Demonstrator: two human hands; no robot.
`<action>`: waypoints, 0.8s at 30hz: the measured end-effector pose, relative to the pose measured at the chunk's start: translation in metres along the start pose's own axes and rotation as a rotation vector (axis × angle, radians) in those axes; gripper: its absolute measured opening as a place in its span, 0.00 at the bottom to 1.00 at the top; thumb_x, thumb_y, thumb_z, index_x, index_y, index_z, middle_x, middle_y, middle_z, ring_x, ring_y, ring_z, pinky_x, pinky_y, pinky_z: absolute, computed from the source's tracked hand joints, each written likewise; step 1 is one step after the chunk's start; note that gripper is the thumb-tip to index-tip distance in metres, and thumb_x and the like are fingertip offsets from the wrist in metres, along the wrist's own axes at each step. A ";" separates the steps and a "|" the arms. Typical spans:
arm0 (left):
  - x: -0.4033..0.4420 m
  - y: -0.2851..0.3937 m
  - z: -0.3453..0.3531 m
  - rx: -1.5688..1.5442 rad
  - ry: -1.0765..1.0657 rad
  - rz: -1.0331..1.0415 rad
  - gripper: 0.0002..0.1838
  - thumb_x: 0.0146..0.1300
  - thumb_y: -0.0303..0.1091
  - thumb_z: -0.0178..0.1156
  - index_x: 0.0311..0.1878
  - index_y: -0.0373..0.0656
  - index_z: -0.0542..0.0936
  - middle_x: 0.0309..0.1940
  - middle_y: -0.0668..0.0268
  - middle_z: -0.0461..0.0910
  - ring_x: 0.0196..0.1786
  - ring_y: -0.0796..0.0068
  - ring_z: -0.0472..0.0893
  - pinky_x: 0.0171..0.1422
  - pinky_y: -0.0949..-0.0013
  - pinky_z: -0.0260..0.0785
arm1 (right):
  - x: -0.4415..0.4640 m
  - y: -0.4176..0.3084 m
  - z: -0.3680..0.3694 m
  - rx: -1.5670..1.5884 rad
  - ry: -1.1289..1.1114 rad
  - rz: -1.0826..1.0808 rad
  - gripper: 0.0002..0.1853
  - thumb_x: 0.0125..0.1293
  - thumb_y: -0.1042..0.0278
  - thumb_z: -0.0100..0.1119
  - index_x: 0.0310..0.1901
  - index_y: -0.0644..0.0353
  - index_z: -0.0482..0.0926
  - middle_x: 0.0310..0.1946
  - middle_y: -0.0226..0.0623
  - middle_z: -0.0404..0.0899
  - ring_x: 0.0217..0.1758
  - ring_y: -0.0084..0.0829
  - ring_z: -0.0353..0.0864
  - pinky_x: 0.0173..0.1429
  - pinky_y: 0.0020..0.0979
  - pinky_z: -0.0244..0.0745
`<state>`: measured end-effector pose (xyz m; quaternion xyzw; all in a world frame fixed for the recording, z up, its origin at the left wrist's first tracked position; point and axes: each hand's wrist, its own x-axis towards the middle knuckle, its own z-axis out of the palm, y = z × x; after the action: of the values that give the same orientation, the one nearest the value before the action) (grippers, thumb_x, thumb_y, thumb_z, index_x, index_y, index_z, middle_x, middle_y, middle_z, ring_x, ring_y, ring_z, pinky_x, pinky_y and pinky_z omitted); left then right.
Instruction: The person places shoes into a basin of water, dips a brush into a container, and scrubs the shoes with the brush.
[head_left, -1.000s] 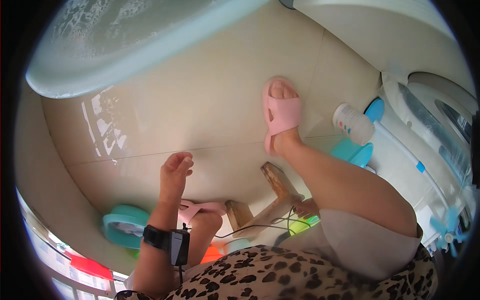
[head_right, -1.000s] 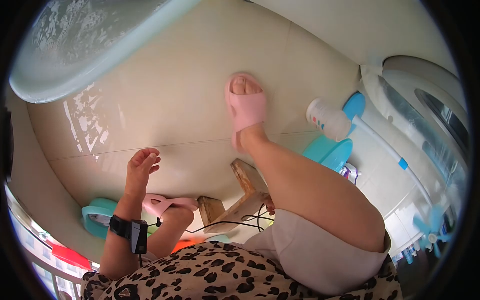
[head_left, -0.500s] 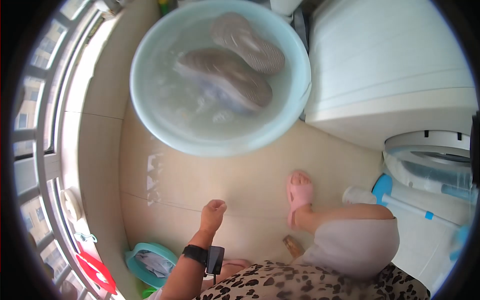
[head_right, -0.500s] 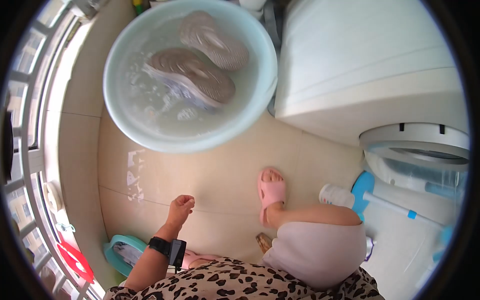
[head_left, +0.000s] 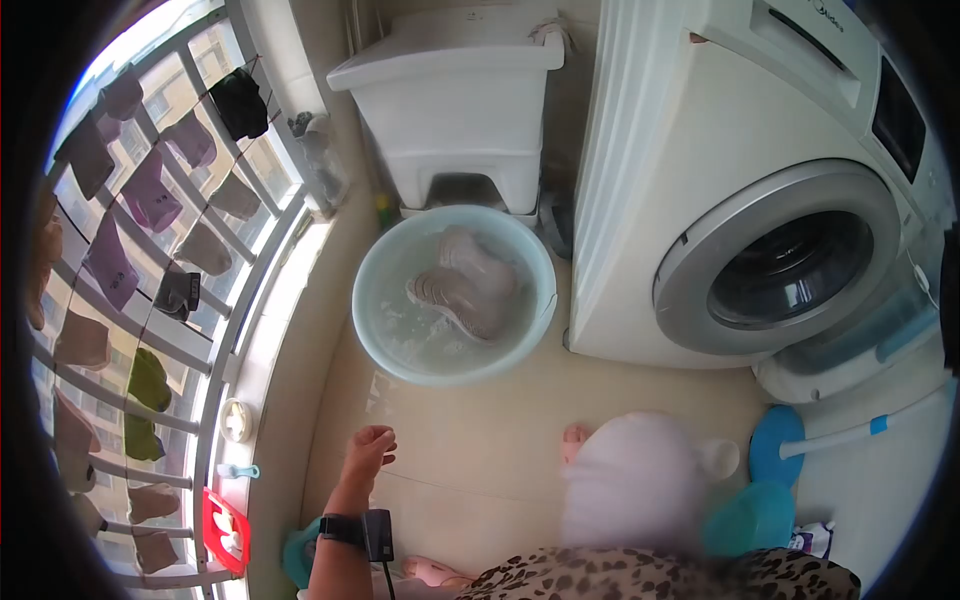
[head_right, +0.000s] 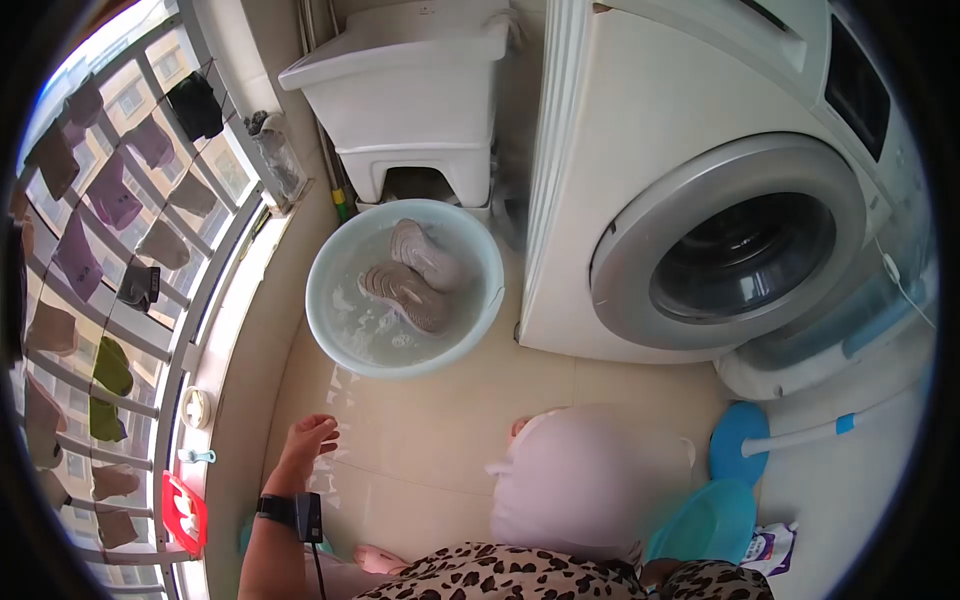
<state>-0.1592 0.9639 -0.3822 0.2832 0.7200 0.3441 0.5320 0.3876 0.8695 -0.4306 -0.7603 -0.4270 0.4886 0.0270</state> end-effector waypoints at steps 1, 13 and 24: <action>-0.007 0.009 -0.007 -0.004 0.012 -0.004 0.12 0.62 0.38 0.61 0.44 0.42 0.78 0.37 0.69 0.78 0.42 0.74 0.79 0.45 0.68 0.74 | -0.006 0.007 -0.005 0.005 0.003 -0.006 0.13 0.62 0.63 0.50 0.41 0.64 0.76 0.35 0.35 0.78 0.36 0.27 0.78 0.38 0.29 0.75; -0.113 0.079 -0.040 -0.225 0.050 0.230 0.12 0.66 0.38 0.58 0.46 0.41 0.77 0.42 0.66 0.78 0.47 0.73 0.78 0.51 0.66 0.74 | 0.010 -0.069 -0.101 0.104 0.162 -0.323 0.10 0.60 0.69 0.52 0.41 0.63 0.77 0.32 0.36 0.79 0.33 0.28 0.80 0.35 0.28 0.78; -0.104 0.018 -0.060 0.135 0.088 0.191 0.14 0.57 0.39 0.61 0.39 0.36 0.81 0.30 0.65 0.78 0.34 0.75 0.77 0.35 0.71 0.74 | -0.114 -0.325 -0.101 -0.191 0.083 -1.193 0.11 0.61 0.68 0.57 0.41 0.67 0.79 0.29 0.36 0.80 0.32 0.22 0.78 0.40 0.25 0.73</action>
<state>-0.1881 0.8828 -0.2969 0.3702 0.7340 0.3558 0.4444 0.2447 1.0366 -0.1467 -0.4072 -0.8202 0.3188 0.2445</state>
